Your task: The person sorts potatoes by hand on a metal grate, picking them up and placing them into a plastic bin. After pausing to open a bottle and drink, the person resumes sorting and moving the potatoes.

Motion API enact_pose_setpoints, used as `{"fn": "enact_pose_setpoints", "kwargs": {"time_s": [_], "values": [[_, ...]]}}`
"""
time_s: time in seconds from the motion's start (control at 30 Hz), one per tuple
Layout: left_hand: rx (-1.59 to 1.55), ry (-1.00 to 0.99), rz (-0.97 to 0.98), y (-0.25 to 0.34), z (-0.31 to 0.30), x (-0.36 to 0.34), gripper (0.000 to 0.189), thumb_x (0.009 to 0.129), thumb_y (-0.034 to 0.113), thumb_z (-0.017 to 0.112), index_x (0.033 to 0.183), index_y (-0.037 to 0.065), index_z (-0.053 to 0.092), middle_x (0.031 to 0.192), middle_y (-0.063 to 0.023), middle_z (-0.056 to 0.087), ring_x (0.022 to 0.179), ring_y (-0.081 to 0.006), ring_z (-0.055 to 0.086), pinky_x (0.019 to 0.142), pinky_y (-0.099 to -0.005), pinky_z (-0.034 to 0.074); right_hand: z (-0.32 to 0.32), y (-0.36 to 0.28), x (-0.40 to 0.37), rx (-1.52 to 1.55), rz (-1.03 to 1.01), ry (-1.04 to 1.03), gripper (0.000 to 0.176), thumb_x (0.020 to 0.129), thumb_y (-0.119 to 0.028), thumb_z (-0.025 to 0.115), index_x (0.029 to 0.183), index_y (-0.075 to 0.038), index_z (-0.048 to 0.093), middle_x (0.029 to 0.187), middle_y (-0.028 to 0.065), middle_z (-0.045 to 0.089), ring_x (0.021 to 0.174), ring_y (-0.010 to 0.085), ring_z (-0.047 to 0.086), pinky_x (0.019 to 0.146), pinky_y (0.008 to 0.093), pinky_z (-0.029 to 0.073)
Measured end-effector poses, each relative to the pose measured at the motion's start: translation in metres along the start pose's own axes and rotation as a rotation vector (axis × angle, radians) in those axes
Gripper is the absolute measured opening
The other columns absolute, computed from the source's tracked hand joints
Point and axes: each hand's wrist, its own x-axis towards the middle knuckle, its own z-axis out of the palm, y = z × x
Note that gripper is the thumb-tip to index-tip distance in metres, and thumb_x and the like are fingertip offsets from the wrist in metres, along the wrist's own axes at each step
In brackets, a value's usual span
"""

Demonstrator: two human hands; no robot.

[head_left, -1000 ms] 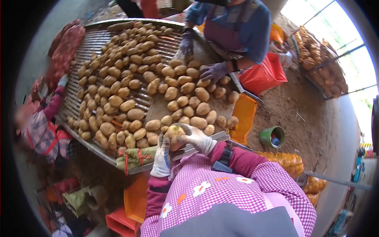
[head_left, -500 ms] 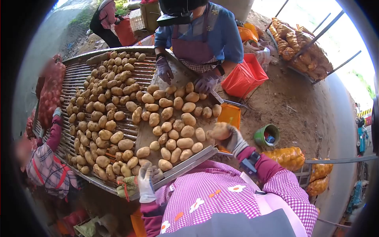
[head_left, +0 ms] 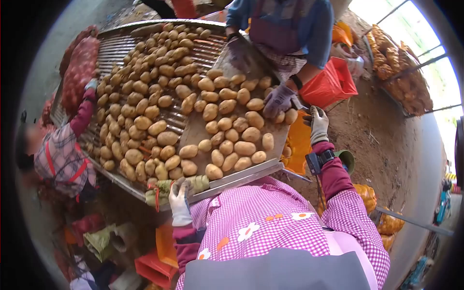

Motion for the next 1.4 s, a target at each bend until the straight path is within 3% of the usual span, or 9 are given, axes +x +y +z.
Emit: {"fn": "enact_pose_setpoints", "kwargs": {"time_s": [0.1,0.23,0.43,0.57,0.63,0.73,0.9,1.1,1.4], "values": [[0.273,0.108,0.2,-0.018,-0.031,0.016,0.035,0.101,0.011,0.073,0.132,-0.003,0.066,0.122,-0.0134,0.073,0.112,-0.0232,0.071,0.101,-0.0336,0.054,0.036,0.031,-0.028,-0.413,-0.356,0.046,0.024,0.106,-0.022,0.068,0.119,-0.002,0.074,0.102,0.0109,0.079,0.081,0.0206,0.076,0.071,0.0334,0.06],[0.862,0.252,0.305,-0.016,-0.045,0.029,0.045,0.093,0.017,0.079,0.135,0.002,0.067,0.138,-0.0208,0.065,0.129,-0.0374,0.062,0.113,-0.0427,0.047,0.092,0.054,-0.097,-0.93,-0.595,-0.015,0.044,0.099,-0.03,0.073,0.132,0.0,0.068,0.132,0.0224,0.071,0.121,0.0335,0.068,0.103,0.0444,0.052],[1.432,0.184,0.265,-0.024,-0.035,0.034,0.07,0.087,0.032,0.083,0.151,0.015,0.057,0.164,-0.0145,0.044,0.155,-0.0375,0.033,0.127,-0.0523,0.027,0.136,0.023,-0.206,-1.427,-0.789,-0.987,0.094,0.095,-0.063,0.065,0.167,-0.01,0.035,0.173,0.0184,0.032,0.165,0.0341,0.015,0.133,0.0567,0.003],[1.484,0.192,0.307,-0.051,-0.046,0.035,0.074,0.093,0.04,0.076,0.159,0.021,0.049,0.171,-0.0102,0.034,0.16,-0.0396,0.023,0.127,-0.0615,0.021,0.105,0.042,-0.148,-1.385,-0.894,-0.68,0.091,0.097,-0.058,0.063,0.168,-0.011,0.033,0.167,0.0166,0.043,0.159,0.036,0.032,0.13,0.056,0.016],[1.512,0.168,0.23,-0.047,-0.045,0.032,0.079,0.093,0.042,0.075,0.162,0.021,0.044,0.174,-0.0095,0.029,0.161,-0.0383,0.02,0.128,-0.0608,0.02,0.088,0.029,-0.121,-1.269,-0.506,-0.544,0.074,0.099,-0.05,0.062,0.158,-0.007,0.047,0.154,0.0173,0.058,0.146,0.037,0.049,0.124,0.055,0.026],[1.564,0.176,0.249,-0.05,-0.043,0.035,0.079,0.094,0.045,0.073,0.163,0.02,0.043,0.174,-0.0097,0.029,0.162,-0.0384,0.02,0.128,-0.0606,0.02,0.073,0.03,-0.103,-1.445,-0.572,-0.339,0.041,0.098,-0.034,0.065,0.128,-0.007,0.07,0.136,0.017,0.069,0.131,0.0346,0.06,0.113,0.0528,0.037],[1.567,0.201,0.281,-0.056,-0.042,0.037,0.076,0.097,0.048,0.069,0.162,0.019,0.044,0.174,-0.0108,0.03,0.162,-0.0379,0.019,0.129,-0.0597,0.018,0.179,0.025,-0.148,-1.141,-0.981,-0.503,0.06,0.093,-0.04,0.071,0.143,-0.008,0.06,0.152,0.0161,0.057,0.142,0.0362,0.052,0.118,0.0549,0.035],[1.568,0.168,0.291,-0.05,-0.043,0.034,0.077,0.096,0.048,0.069,0.162,0.017,0.044,0.173,-0.0123,0.03,0.161,-0.0377,0.021,0.13,-0.0581,0.018,0.212,0.054,-0.18,-1.201,-0.998,-0.953,0.09,0.092,-0.058,0.068,0.166,-0.016,0.039,0.172,0.0104,0.035,0.161,0.0427,0.022,0.13,0.0623,0.015],[1.564,0.2,0.34,-0.052,-0.041,0.032,0.076,0.095,0.049,0.07,0.16,0.016,0.047,0.172,-0.0138,0.033,0.16,-0.0384,0.023,0.129,-0.0587,0.019,0.114,0.043,-0.176,-1.256,-1.027,-0.711,0.054,0.09,-0.024,0.073,0.141,-0.011,0.064,0.146,0.0113,0.063,0.14,0.0303,0.055,0.119,0.0493,0.038]]}}
